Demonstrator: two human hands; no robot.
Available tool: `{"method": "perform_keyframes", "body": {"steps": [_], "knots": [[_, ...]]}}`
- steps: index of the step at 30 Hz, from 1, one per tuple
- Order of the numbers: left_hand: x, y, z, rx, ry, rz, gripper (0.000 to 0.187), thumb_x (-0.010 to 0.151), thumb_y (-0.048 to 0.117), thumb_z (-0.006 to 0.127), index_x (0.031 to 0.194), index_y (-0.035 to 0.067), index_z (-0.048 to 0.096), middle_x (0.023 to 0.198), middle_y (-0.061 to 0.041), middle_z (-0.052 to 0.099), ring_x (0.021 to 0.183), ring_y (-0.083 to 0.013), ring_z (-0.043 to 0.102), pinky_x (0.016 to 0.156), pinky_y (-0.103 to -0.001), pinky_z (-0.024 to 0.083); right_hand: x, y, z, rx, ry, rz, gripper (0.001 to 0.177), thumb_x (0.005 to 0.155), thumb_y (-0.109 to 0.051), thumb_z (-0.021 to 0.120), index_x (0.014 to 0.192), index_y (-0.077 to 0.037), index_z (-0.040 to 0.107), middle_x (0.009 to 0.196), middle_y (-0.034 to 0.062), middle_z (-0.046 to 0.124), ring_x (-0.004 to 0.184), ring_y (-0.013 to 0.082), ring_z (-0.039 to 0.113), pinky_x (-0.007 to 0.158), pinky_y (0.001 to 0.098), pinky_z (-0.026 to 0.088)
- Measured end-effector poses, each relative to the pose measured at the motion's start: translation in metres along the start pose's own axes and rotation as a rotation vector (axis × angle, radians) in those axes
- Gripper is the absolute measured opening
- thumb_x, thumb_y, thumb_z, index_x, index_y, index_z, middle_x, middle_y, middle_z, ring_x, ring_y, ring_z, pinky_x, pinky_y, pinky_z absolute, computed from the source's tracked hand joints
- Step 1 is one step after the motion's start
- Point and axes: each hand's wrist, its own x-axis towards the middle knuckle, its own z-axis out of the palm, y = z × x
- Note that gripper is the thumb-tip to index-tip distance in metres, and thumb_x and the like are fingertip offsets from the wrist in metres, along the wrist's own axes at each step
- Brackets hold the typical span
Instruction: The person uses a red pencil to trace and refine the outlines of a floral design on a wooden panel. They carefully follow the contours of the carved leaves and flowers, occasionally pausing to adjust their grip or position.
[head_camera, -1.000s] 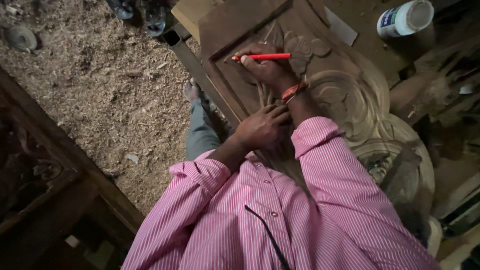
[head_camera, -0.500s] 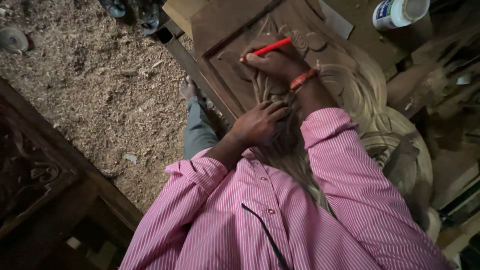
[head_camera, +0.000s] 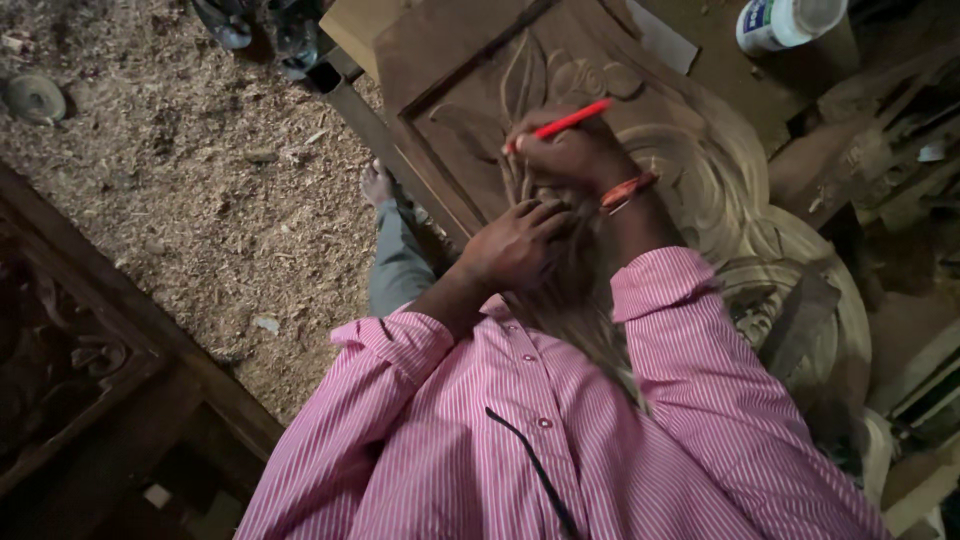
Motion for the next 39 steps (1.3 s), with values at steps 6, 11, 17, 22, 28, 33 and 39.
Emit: {"method": "perform_keyframes", "body": {"steps": [6,11,17,22,28,33,39], "knots": [[0.000,-0.002,0.001,-0.042,0.014,-0.029,0.041,0.079,0.029,0.066,0.113,0.008,0.074,0.140,-0.010,0.060,0.131,-0.0293,0.052,0.110,-0.043,0.044,0.028,-0.021,0.020,-0.066,-0.007,-0.447,0.020,0.101,-0.013,0.064,0.114,-0.001,0.073,0.105,0.0102,0.076,0.097,0.0195,0.072,0.085,0.0326,0.056],[0.001,-0.002,-0.004,-0.069,-0.033,0.002,0.030,0.084,0.028,0.067,0.106,0.010,0.075,0.132,-0.010,0.063,0.127,-0.0295,0.054,0.106,-0.044,0.045,0.049,-0.030,0.034,-0.254,0.064,-0.483,0.019,0.099,-0.017,0.067,0.110,-0.004,0.076,0.106,0.0118,0.077,0.099,0.0268,0.073,0.087,0.0362,0.056],[0.002,-0.002,0.002,-0.037,0.044,0.022,0.032,0.085,0.029,0.066,0.107,0.009,0.075,0.130,-0.010,0.065,0.126,-0.0301,0.054,0.106,-0.044,0.045,0.051,-0.027,0.030,-0.335,0.083,-0.481,0.020,0.096,-0.020,0.068,0.106,-0.005,0.076,0.102,0.0119,0.077,0.096,0.0277,0.074,0.086,0.0378,0.056],[0.002,0.000,0.001,-0.030,-0.008,-0.015,0.033,0.081,0.029,0.066,0.107,0.009,0.075,0.130,-0.009,0.064,0.126,-0.0304,0.055,0.107,-0.044,0.045,0.038,-0.022,0.031,-0.359,0.144,-0.436,0.018,0.097,-0.020,0.069,0.102,-0.004,0.076,0.100,0.0129,0.076,0.094,0.0290,0.073,0.082,0.0382,0.056],[0.002,0.000,-0.003,0.006,-0.001,-0.020,0.036,0.081,0.030,0.066,0.110,0.010,0.075,0.130,-0.009,0.063,0.126,-0.0286,0.055,0.109,-0.042,0.045,0.018,-0.008,0.026,-0.366,0.178,-0.441,0.016,0.095,-0.015,0.066,0.100,-0.003,0.075,0.096,0.0136,0.075,0.090,0.0303,0.072,0.081,0.0405,0.055],[0.004,0.002,-0.011,-0.027,-0.006,0.000,0.043,0.078,0.029,0.066,0.115,0.012,0.075,0.124,-0.010,0.064,0.119,-0.0280,0.056,0.107,-0.044,0.045,0.001,0.001,0.028,-0.403,0.250,-0.455,0.013,0.093,-0.011,0.066,0.099,-0.003,0.075,0.096,0.0143,0.075,0.091,0.0309,0.071,0.081,0.0410,0.056],[0.005,0.005,-0.017,0.061,-0.095,0.048,0.043,0.075,0.034,0.067,0.112,0.012,0.072,0.133,-0.010,0.062,0.129,-0.0320,0.053,0.105,-0.045,0.044,-0.027,0.010,0.023,0.022,0.221,-0.113,0.020,0.096,-0.015,0.060,0.103,-0.003,0.074,0.099,0.0075,0.078,0.093,0.0155,0.073,0.083,0.0318,0.057]]}}
